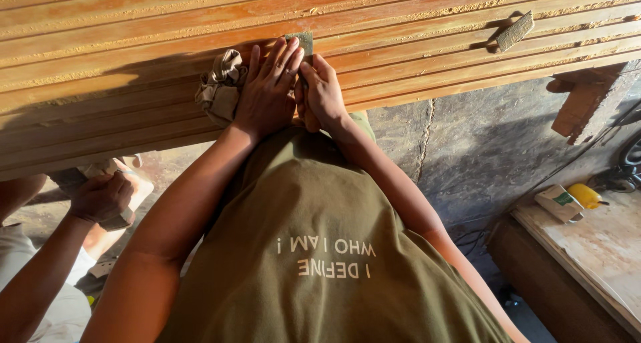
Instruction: The person sands a wooden workbench surface using a sanding block and wipes away dust with a cloth. The person repeatedly moves the sanding block along the wood grain and uses the cloth to clean the surface.
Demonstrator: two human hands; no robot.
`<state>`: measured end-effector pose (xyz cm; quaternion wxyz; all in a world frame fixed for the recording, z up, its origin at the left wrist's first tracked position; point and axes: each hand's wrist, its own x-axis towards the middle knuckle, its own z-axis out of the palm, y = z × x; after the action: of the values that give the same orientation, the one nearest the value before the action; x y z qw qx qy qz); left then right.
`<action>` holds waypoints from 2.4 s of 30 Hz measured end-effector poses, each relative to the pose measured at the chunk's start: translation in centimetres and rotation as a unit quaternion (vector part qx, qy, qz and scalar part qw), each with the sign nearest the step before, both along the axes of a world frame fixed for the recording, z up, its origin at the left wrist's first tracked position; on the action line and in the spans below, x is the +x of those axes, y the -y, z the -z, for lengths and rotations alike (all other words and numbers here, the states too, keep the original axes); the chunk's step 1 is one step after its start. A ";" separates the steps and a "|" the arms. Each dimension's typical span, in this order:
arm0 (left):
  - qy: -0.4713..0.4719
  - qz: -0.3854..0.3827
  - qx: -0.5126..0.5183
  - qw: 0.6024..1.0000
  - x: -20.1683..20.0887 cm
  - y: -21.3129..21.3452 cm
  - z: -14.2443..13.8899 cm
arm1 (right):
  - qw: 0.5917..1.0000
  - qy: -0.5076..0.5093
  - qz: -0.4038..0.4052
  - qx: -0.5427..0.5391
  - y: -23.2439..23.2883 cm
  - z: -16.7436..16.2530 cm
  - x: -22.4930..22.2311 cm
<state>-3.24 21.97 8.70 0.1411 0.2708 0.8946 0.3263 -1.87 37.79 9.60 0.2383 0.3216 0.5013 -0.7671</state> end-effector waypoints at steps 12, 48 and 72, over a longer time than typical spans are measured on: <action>0.011 -0.004 0.002 1.000 -0.1 0.5 -0.1 | 1.000 0.010 0.005 0.006 0.6 -0.1 -0.1; -0.013 -0.013 -0.026 1.000 -0.3 0.4 -1.2 | 1.000 -0.025 -0.018 0.003 0.3 0.2 -0.5; 0.013 -0.011 0.006 1.000 -0.5 0.2 -1.6 | 0.999 -0.026 -0.026 -0.003 -0.4 -0.7 -0.9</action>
<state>-3.73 21.81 10.32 0.1474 0.2572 0.8936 0.3371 -2.79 38.14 10.32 0.2464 0.2878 0.5134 -0.7700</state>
